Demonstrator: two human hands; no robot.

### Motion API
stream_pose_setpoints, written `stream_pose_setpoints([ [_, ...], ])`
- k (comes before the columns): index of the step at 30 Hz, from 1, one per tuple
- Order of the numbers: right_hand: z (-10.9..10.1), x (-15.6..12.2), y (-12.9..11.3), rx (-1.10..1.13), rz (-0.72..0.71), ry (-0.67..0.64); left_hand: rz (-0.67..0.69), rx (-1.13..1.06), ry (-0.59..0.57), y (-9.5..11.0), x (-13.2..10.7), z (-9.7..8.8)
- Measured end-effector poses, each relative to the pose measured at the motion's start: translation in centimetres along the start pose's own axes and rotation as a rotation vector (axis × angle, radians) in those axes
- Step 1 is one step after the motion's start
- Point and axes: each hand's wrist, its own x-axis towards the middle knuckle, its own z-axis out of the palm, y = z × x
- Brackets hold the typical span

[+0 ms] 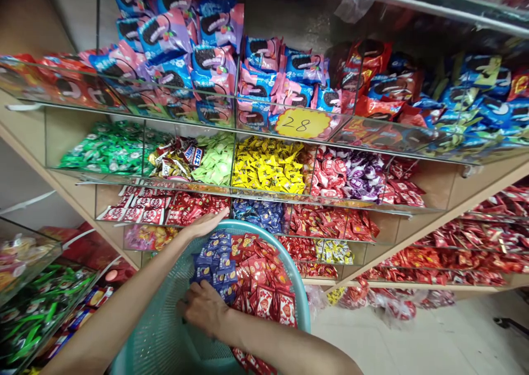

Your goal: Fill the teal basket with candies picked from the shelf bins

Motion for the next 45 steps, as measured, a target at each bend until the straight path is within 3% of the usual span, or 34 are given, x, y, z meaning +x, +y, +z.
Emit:
stream_pose_setpoints([
  [4,-0.5,-0.1,-0.4,0.049,0.03,-0.008,-0.005,0.003,-0.007,0.0,0.1,0.0],
  [7,-2.3,-0.4,0.2,0.131,0.078,0.041,-0.014,0.016,-0.012,-0.1,0.1,0.1],
  [11,-5.1,-1.4,3.2,0.245,0.197,0.119,0.007,0.014,0.005,0.0,0.1,0.1],
  [15,-6.3,-2.5,6.6,0.263,0.378,0.208,0.012,0.021,-0.004,-0.1,0.2,0.1],
  [19,-6.0,-2.8,7.1,0.25,0.389,0.224,0.028,0.024,-0.003,-0.1,0.3,0.2],
  [25,-3.8,-1.9,4.5,0.157,0.242,0.123,0.022,0.044,0.009,-0.1,0.2,0.2],
  [30,-1.9,-1.4,3.8,-0.001,0.292,0.112,0.027,0.047,0.016,-0.2,0.4,0.3],
  [45,-2.4,-1.0,5.2,-0.075,0.328,0.14,0.004,0.035,0.0,0.2,0.1,0.1],
])
